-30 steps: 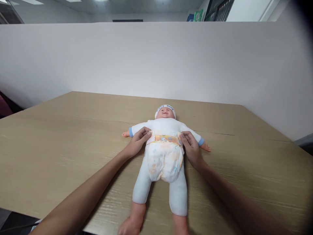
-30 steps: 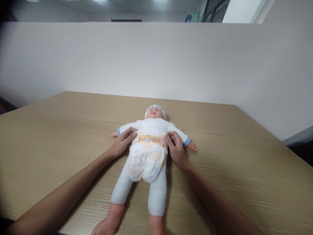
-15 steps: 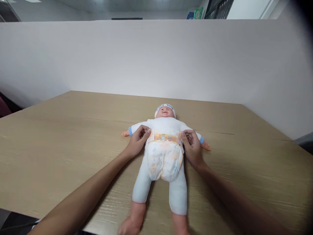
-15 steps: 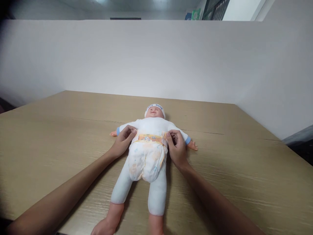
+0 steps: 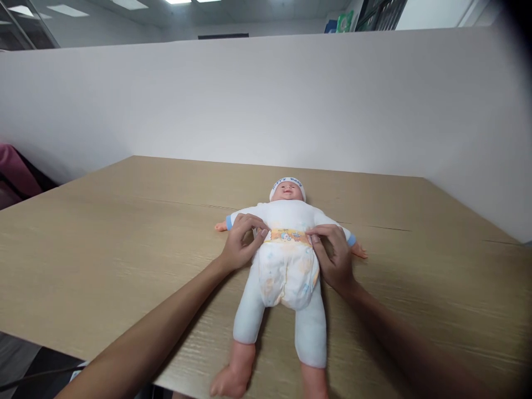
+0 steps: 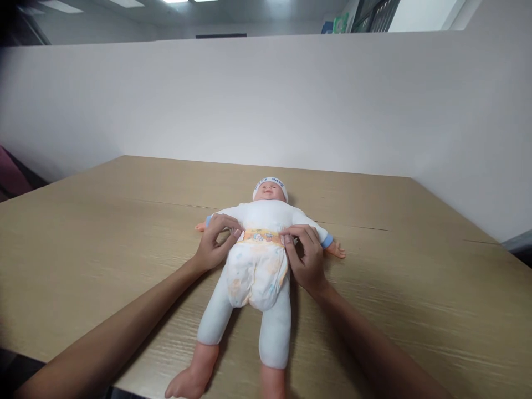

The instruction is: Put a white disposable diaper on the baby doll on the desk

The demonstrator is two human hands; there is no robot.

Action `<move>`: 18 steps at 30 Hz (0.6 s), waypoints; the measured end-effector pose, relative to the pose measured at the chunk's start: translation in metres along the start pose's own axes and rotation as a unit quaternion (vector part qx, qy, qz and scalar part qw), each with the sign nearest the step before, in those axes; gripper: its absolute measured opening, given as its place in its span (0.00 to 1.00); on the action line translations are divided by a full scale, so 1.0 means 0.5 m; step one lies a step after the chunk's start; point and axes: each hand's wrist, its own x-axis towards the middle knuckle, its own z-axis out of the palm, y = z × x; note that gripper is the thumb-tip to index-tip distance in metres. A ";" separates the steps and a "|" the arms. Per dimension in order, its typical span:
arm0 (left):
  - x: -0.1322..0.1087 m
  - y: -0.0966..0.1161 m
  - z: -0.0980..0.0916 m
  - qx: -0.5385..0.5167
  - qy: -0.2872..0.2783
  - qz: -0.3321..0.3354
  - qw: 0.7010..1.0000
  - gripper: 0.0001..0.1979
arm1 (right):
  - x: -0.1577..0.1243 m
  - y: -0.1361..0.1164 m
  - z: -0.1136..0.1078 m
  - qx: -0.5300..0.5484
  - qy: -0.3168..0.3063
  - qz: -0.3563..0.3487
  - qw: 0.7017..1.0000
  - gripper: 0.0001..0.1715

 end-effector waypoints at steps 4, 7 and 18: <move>0.001 0.004 -0.005 0.003 -0.005 0.021 1.000 0.01 | -0.001 0.000 0.000 0.013 -0.004 -0.007 1.000 0.08; 0.000 0.002 -0.009 -0.005 -0.019 0.023 1.000 0.02 | -0.003 0.001 -0.002 0.016 -0.003 -0.010 1.000 0.08; -0.002 -0.013 -0.016 0.003 -0.037 0.051 0.998 0.07 | -0.006 -0.008 -0.008 0.029 -0.028 -0.017 0.999 0.11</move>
